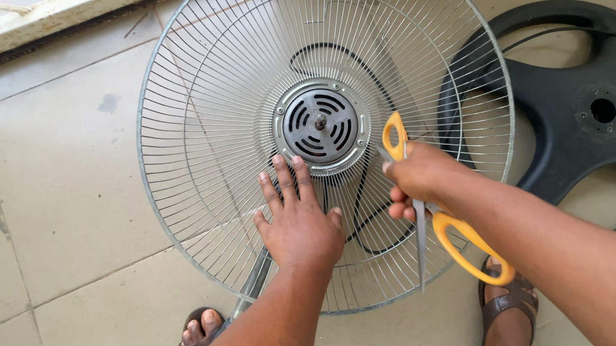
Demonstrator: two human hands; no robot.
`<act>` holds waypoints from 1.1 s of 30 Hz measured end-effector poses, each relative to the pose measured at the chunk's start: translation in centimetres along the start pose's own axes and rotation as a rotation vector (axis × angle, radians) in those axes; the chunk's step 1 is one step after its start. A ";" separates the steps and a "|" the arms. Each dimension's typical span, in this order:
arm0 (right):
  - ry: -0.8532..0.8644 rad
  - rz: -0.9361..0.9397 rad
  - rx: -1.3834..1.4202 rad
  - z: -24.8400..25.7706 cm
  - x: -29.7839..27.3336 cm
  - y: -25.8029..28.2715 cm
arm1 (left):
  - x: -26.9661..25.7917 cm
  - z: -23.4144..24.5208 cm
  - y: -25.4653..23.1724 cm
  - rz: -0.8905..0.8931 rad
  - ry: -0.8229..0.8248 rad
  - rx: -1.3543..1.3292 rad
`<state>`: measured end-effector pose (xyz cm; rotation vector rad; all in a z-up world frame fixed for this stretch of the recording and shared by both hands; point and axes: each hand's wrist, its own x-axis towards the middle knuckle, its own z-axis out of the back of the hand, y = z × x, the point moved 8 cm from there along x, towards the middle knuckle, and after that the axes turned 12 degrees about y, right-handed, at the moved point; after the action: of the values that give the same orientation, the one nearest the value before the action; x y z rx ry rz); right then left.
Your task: The person assembles a standing fan by attaching the front grill to the motor housing, then connecting the motor assembly to the stand pole, and finally securing the pole to the base using screws.
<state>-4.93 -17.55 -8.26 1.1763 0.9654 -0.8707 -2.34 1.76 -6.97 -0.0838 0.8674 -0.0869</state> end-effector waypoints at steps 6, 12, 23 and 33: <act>0.099 -0.061 -0.099 -1.7 -0.1 -5.8 | -0.8 0.2 0.7 -0.068 0.039 -0.085; 0.030 -0.085 -0.089 -2.7 -1.5 -8.3 | -1.0 1.2 3.2 -0.060 -0.022 -0.134; 0.088 0.030 -0.072 -5.8 -1.9 -2.4 | -0.2 8.0 15.1 0.439 -0.267 -0.459; 0.158 0.055 0.005 -7.7 -2.7 0.8 | 4.6 2.1 21.2 0.583 -0.245 -1.203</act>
<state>-6.31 -9.73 -6.32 1.2847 1.0533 -0.7450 3.08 22.43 -11.39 -0.9367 0.5667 0.9857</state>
